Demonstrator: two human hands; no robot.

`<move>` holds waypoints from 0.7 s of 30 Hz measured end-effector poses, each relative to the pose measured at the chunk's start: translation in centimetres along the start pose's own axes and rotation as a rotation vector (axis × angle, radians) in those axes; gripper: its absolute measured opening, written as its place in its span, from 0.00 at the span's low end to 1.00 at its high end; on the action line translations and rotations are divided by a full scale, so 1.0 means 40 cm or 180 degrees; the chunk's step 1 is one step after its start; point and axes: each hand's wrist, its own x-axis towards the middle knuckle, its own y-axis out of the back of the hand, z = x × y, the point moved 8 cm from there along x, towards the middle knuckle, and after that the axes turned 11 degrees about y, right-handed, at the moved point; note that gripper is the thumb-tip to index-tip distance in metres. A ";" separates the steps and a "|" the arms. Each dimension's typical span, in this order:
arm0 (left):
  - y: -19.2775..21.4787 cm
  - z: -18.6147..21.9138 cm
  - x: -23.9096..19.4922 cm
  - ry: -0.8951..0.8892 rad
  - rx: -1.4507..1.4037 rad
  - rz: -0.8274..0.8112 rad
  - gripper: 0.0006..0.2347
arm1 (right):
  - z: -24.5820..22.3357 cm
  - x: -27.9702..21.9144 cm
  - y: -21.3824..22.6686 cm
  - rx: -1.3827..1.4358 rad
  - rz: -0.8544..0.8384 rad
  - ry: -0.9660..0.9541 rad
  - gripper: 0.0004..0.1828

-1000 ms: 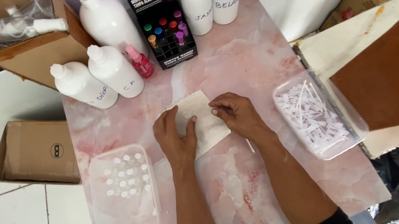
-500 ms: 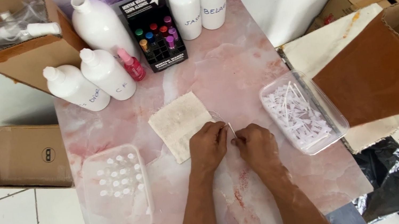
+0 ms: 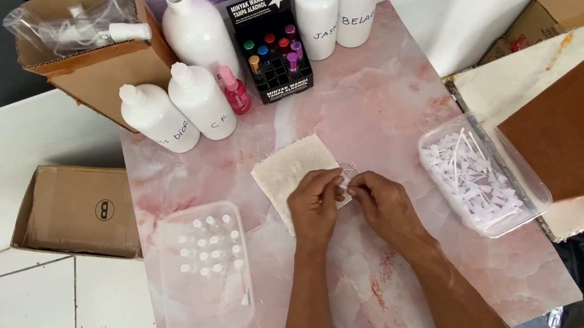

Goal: Assembling small perfume tester vials by attaching sprayer caps and wrapping them in protective material.

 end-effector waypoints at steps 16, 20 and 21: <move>0.148 -0.033 0.028 0.0268 -0.0624 0.1266 0.05 | 0.028 0.131 -0.123 0.2649 0.0837 -0.0281 0.07; 0.156 0.005 0.028 0.0185 -0.0263 0.1445 0.05 | 0.020 0.149 -0.104 0.2495 0.1164 -0.0025 0.06; 0.161 0.027 0.026 0.0144 -0.0040 0.1588 0.06 | 0.013 0.154 -0.089 0.2391 0.1274 0.0099 0.06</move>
